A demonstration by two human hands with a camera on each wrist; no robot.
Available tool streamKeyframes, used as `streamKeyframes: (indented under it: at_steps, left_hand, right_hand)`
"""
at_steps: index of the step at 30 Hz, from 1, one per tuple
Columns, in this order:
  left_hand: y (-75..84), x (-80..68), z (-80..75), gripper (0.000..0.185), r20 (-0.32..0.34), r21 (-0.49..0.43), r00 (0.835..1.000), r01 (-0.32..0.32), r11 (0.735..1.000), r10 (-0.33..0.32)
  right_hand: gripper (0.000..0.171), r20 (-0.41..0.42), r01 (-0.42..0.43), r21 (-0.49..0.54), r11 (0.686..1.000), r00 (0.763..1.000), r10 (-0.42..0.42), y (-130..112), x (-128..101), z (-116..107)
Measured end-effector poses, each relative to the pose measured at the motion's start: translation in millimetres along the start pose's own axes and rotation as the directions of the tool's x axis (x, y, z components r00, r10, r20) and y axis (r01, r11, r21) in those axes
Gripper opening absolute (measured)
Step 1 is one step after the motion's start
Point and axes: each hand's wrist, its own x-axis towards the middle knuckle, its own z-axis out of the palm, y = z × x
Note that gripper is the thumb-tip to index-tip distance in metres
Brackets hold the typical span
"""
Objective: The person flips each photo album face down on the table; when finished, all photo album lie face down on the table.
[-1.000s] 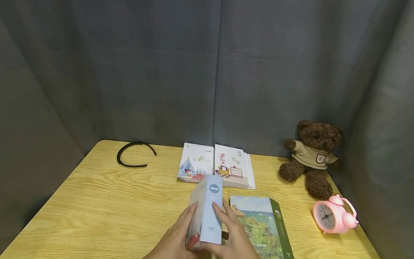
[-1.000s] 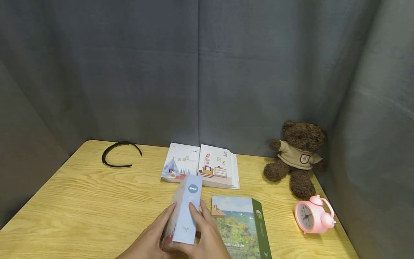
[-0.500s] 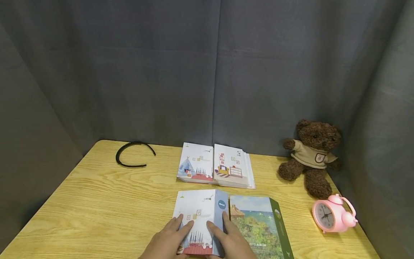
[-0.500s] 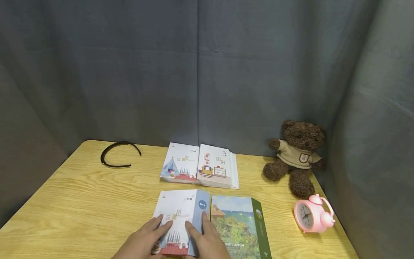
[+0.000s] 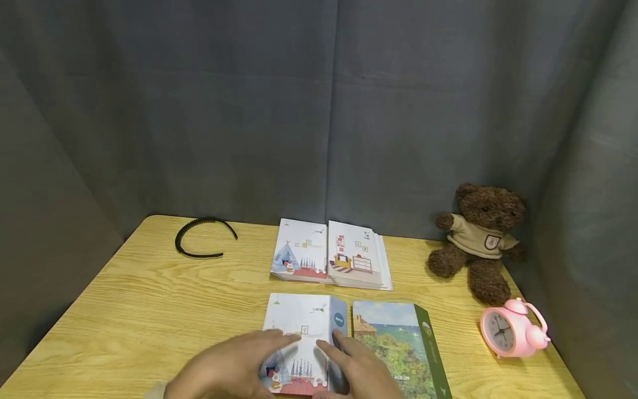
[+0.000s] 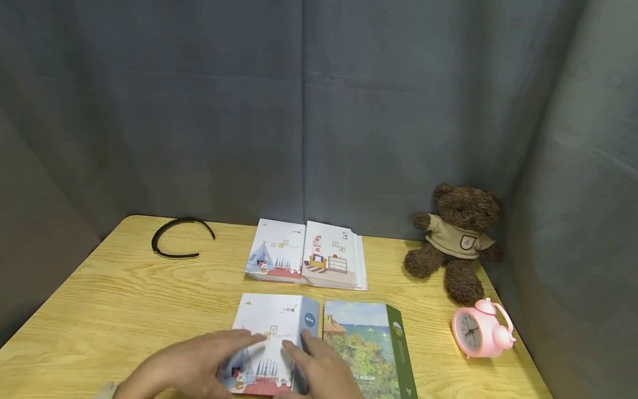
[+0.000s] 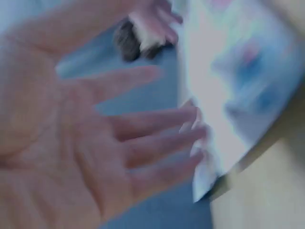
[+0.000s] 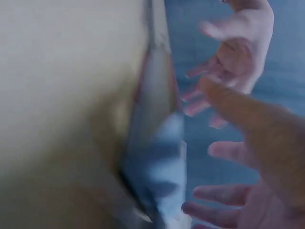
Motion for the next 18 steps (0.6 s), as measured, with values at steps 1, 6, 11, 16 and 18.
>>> streamKeyframes:
  at_steps: [1,6,11,16,18]
  left_hand:
    - [0.4,5.6,-11.8,0.083,-0.02,-0.03,0.999,-0.032,0.999,0.032]
    - [4.0,57.7,-48.3,0.079,-0.28,-0.031,0.945,-0.185,0.982,0.169]
    - [4.6,118.2,-56.4,0.079,-0.334,-0.109,0.939,-0.129,0.986,0.086]
    - [-1.4,169.0,-35.8,0.091,-0.242,-0.116,0.969,0.01,0.993,-0.038]
    - [-5.4,185.4,-23.7,0.097,-0.2,-0.068,0.976,0.075,0.995,-0.087]
  right_hand:
    - [0.076,-0.038,0.0,0.003,1.0,0.999,0.0,0.7,-0.5,-6.6]
    - [0.081,-0.297,-0.04,-0.018,0.999,0.954,0.033,13.9,4.6,-47.3]
    - [0.086,-0.384,-0.126,-0.007,0.992,0.916,0.114,53.3,33.6,-79.7]
    - [0.092,-0.352,-0.177,0.0,0.984,0.921,0.166,98.9,63.6,-88.1]
    - [0.095,-0.3,-0.19,0.012,0.982,0.936,0.184,111.6,73.9,-86.3]
